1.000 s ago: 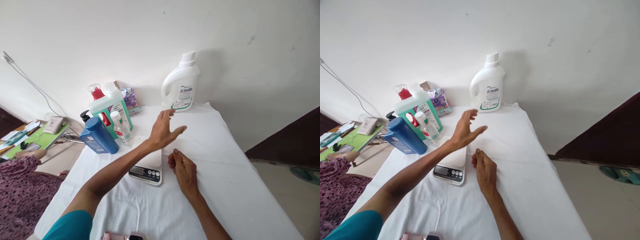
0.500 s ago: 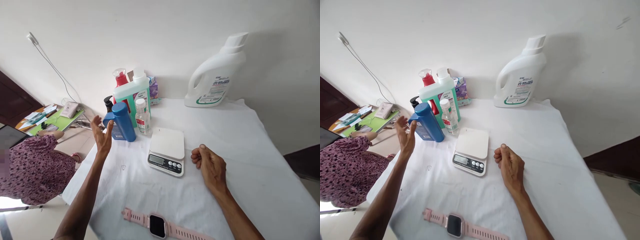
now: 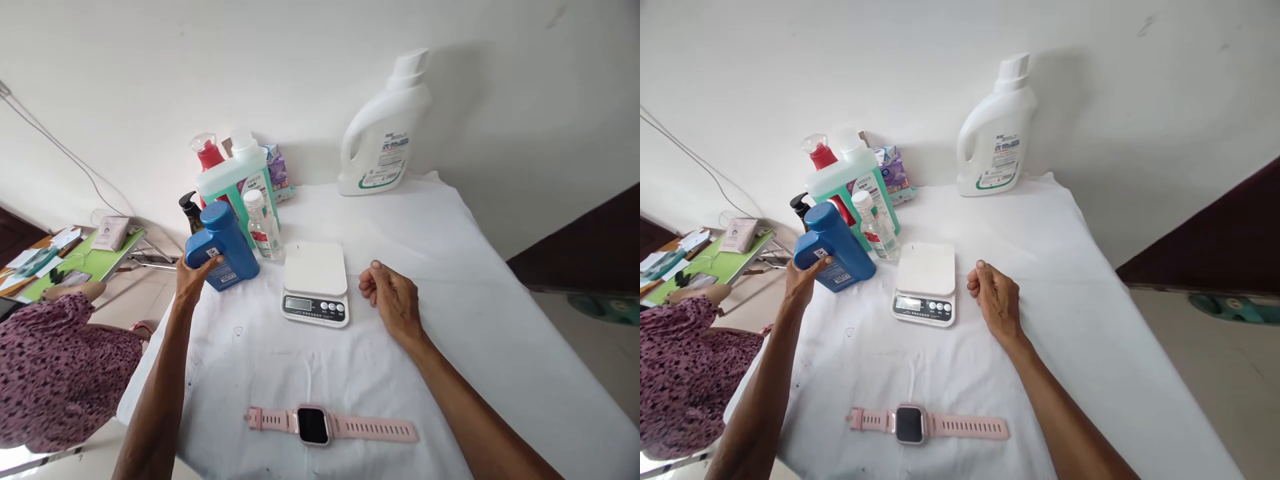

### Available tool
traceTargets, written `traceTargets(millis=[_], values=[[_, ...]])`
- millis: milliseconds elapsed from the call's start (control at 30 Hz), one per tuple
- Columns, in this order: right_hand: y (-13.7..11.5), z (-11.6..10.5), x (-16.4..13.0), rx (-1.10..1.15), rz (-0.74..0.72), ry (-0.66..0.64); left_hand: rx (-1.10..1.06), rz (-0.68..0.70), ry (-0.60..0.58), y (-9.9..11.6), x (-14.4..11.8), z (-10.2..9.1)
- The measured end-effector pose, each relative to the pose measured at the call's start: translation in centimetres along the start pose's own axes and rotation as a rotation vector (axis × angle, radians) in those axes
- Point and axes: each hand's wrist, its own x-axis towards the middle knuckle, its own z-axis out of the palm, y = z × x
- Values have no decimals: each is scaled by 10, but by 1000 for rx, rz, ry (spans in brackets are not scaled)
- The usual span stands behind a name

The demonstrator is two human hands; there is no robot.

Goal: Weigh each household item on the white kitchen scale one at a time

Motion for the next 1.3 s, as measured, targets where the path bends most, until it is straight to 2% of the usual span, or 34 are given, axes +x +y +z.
traceTargets(millis=[167,267,333,433,500,600,767,900,1033,1300], values=[[-1,0,0,66,-24,-13,-134,8,223,3,-23,22],[-4,0,-1,80,-22,-13,-208,-23,259,17,-33,30],[-7,-1,-1,77,-15,-17,-247,7,249,32,-37,31],[-9,-2,-1,59,-15,-30,-293,131,184,60,-41,36],[-9,-3,-1,52,-18,-32,-307,201,116,75,-44,47],[-9,-3,-1,57,-27,-22,-314,222,22,86,-47,74],[-9,-3,-1,99,-39,-37,-290,121,-80,73,-51,123],[-9,-3,0,113,-37,-30,-221,101,-161,60,-51,145],[-9,-4,1,105,-35,-34,-212,123,-181,57,-49,154],[-5,-3,2,86,-51,-26,-150,186,-290,57,-44,156]])
